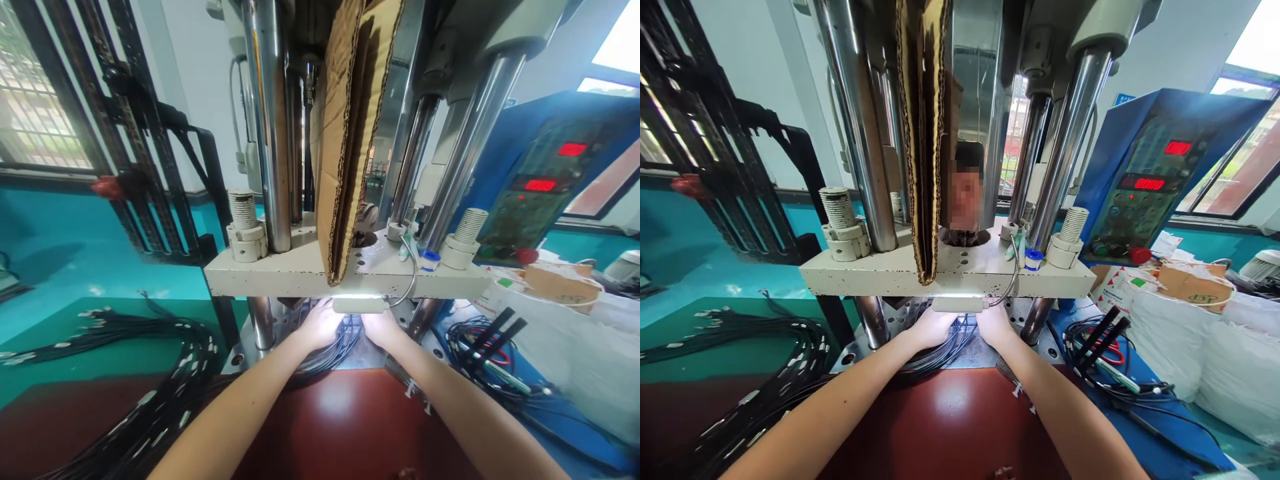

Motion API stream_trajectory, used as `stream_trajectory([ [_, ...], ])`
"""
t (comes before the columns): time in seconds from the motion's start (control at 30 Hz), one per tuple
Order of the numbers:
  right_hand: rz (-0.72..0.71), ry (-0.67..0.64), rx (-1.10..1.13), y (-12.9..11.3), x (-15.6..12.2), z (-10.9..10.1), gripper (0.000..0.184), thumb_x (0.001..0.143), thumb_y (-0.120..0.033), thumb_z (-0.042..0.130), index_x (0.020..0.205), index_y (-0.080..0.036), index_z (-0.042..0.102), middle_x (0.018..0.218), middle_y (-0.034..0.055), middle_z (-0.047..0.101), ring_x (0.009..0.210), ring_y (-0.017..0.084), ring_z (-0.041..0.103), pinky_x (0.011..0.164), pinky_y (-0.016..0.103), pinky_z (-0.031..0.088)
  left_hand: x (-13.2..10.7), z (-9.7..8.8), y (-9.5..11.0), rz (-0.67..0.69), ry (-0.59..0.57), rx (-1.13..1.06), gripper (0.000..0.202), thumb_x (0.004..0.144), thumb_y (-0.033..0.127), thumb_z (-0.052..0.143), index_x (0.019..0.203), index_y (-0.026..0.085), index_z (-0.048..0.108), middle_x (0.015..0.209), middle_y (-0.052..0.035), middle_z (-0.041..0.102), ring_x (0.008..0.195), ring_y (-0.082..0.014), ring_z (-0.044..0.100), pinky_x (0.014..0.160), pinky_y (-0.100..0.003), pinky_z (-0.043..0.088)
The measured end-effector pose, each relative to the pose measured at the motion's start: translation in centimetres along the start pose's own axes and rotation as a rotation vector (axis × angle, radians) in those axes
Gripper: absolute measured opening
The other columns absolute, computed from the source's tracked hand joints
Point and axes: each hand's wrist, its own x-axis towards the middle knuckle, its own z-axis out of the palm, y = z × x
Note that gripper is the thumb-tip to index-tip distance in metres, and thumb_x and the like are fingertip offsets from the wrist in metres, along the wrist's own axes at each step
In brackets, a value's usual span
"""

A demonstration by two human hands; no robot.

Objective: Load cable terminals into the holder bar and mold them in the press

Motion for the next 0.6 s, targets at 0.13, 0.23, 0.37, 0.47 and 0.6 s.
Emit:
stream_trajectory([
  [0.13,0.0,0.026,0.044,0.1,-0.8,-0.1,0.044,0.073,-0.005,0.038,0.114,-0.012,0.053,0.109,0.0136,0.06,0.094,0.022,0.055,0.088,0.036,0.037,-0.1,-0.4,0.5,0.024,0.048,-0.044,0.03,0.077,0.008,0.036,0.096,0.016,0.058,0.112,-0.0075,0.056,0.108,-0.0199,0.047,0.094,-0.034,0.036],
  [0.23,-0.018,0.018,0.066,0.2,-1.3,-0.2,0.038,0.074,-0.008,0.039,0.108,-0.013,0.057,0.108,0.0134,0.06,0.094,0.023,0.055,0.089,0.036,0.037,0.2,-0.8,0.7,0.015,0.028,-0.037,0.027,0.082,0.015,0.034,0.092,0.014,0.059,0.104,-0.0083,0.06,0.101,-0.0194,0.051,0.092,-0.034,0.037],
  [0.37,-0.031,-0.008,0.074,0.2,-1.4,-0.4,0.034,0.075,-0.013,0.04,0.105,-0.012,0.059,0.1,0.0137,0.063,0.094,0.023,0.055,0.087,0.037,0.038,1.0,-1.0,1.1,0.021,0.033,-0.048,0.031,0.083,0.032,0.039,0.105,0.018,0.056,0.112,-0.0077,0.057,0.106,-0.0212,0.049,0.095,-0.037,0.034],
  [0.47,-0.037,-0.026,0.075,0.3,-1.1,-0.4,0.034,0.078,-0.016,0.039,0.107,-0.012,0.057,0.097,0.014,0.064,0.092,0.024,0.056,0.086,0.038,0.038,1.3,-0.5,1.3,-0.011,0.068,-0.066,0.038,0.082,0.04,0.041,0.114,0.021,0.051,0.118,-0.0067,0.055,0.108,-0.0219,0.048,0.095,-0.038,0.034],
  [0.6,-0.039,-0.058,0.085,0.5,-0.8,0.0,0.03,0.078,-0.017,0.039,0.097,-0.011,0.061,0.092,0.0155,0.065,0.09,0.025,0.057,0.085,0.038,0.039,1.6,0.5,1.3,-0.086,0.105,-0.082,0.04,0.082,0.043,0.041,0.115,0.022,0.051,0.117,-0.0054,0.055,0.107,-0.022,0.049,0.096,-0.037,0.033],
])
